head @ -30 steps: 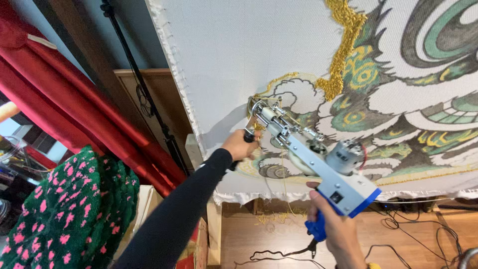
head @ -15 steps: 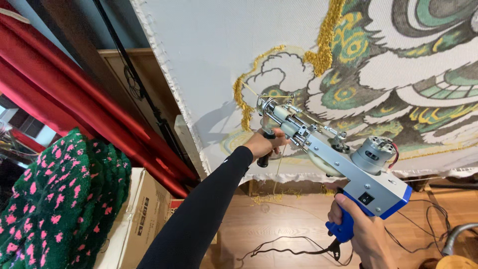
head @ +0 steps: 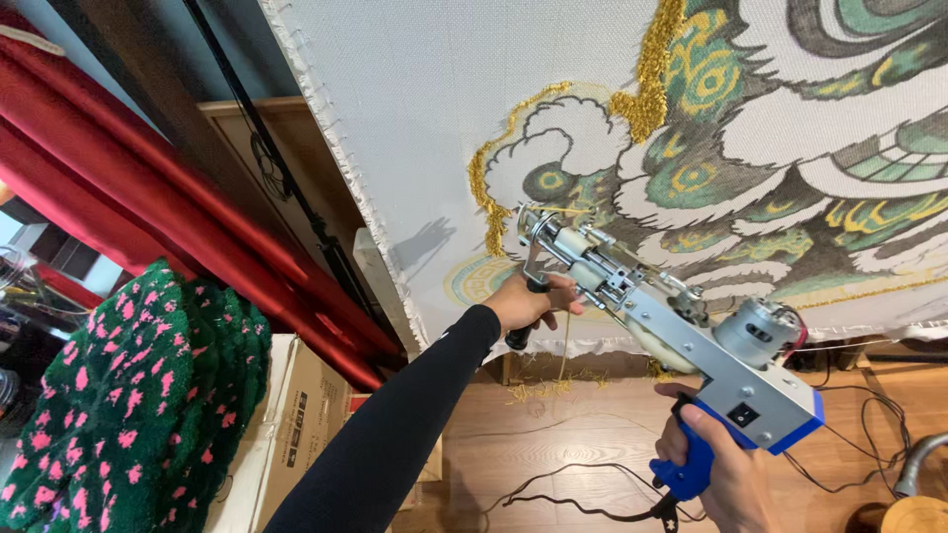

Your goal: The person uses a tufting gun to apply yellow and white yarn to a large canvas attached to a frame, following the outlines of a lion dance design.

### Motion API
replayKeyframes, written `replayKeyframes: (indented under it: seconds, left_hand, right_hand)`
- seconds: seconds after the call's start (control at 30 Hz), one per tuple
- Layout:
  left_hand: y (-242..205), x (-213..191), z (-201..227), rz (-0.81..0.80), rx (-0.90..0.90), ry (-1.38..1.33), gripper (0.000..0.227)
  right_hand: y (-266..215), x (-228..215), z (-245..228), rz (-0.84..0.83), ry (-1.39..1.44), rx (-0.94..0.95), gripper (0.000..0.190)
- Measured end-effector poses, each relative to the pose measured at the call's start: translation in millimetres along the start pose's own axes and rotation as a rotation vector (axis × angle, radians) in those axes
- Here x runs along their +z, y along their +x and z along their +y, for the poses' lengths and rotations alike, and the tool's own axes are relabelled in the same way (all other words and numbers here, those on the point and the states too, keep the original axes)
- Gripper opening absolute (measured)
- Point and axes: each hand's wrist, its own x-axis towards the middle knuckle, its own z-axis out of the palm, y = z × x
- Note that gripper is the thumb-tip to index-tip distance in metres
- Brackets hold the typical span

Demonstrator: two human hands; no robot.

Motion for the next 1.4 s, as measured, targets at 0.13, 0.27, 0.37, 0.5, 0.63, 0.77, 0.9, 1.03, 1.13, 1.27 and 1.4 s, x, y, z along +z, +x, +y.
replayKeyframes:
  seconds: [0.13, 0.27, 0.37, 0.5, 0.63, 0.77, 0.9, 1.03, 1.13, 1.27, 1.4]
  left_hand:
    - [9.8, -9.4, -26.7, -0.080, 0.141, -0.055, 0.033]
    - [3.6, -21.1, -24.8, -0.004, -0.038, -0.009, 0.033]
    - [-0.8, -29.5, -18.6, 0.019, -0.121, 0.025, 0.029]
    - [10.9, -43.1, -31.3, 0.001, -0.092, 0.070, 0.024]
    - [24.4, -54.2, -45.7, 0.037, -0.085, 0.134, 0.016]
    - [31.6, -62.4, -48.9, 0.039, -0.083, 0.158, 0.015]
    - [34.5, -65.7, -44.9, 0.033, -0.082, 0.208, 0.016]
    - [32.4, -66.3, -37.7, 0.037, -0.112, 0.181, 0.014]
    - [28.6, -63.2, -31.7, 0.028, -0.096, 0.133, 0.017]
    - [18.1, -57.2, -27.3, 0.000, -0.098, 0.058, 0.022]
    - [13.6, -45.7, -30.5, -0.091, 0.066, -0.075, 0.028]
  right_hand:
    - [1.3, 12.5, 6.2, 0.012, 0.003, 0.057, 0.045]
    - [7.2, 26.2, 10.3, 0.029, -0.003, 0.081, 0.043]
    - [12.6, 35.2, 12.6, 0.028, 0.002, 0.088, 0.041]
    - [20.5, 48.2, 13.9, 0.055, 0.001, 0.087, 0.039]
    - [26.1, 57.6, 13.5, 0.064, -0.003, 0.075, 0.038]
    - [32.0, 62.7, 14.7, 0.070, -0.002, 0.078, 0.038]
    - [35.6, 64.9, 15.8, 0.081, 0.013, 0.084, 0.038]
    - [37.1, 67.2, 14.8, 0.089, -0.001, 0.077, 0.038]
    - [37.4, 65.5, 13.9, 0.080, -0.013, 0.067, 0.036]
    - [36.5, 51.9, 15.7, 0.081, -0.050, 0.086, 0.036]
    - [33.7, 34.1, 18.2, 0.039, -0.028, 0.069, 0.039]
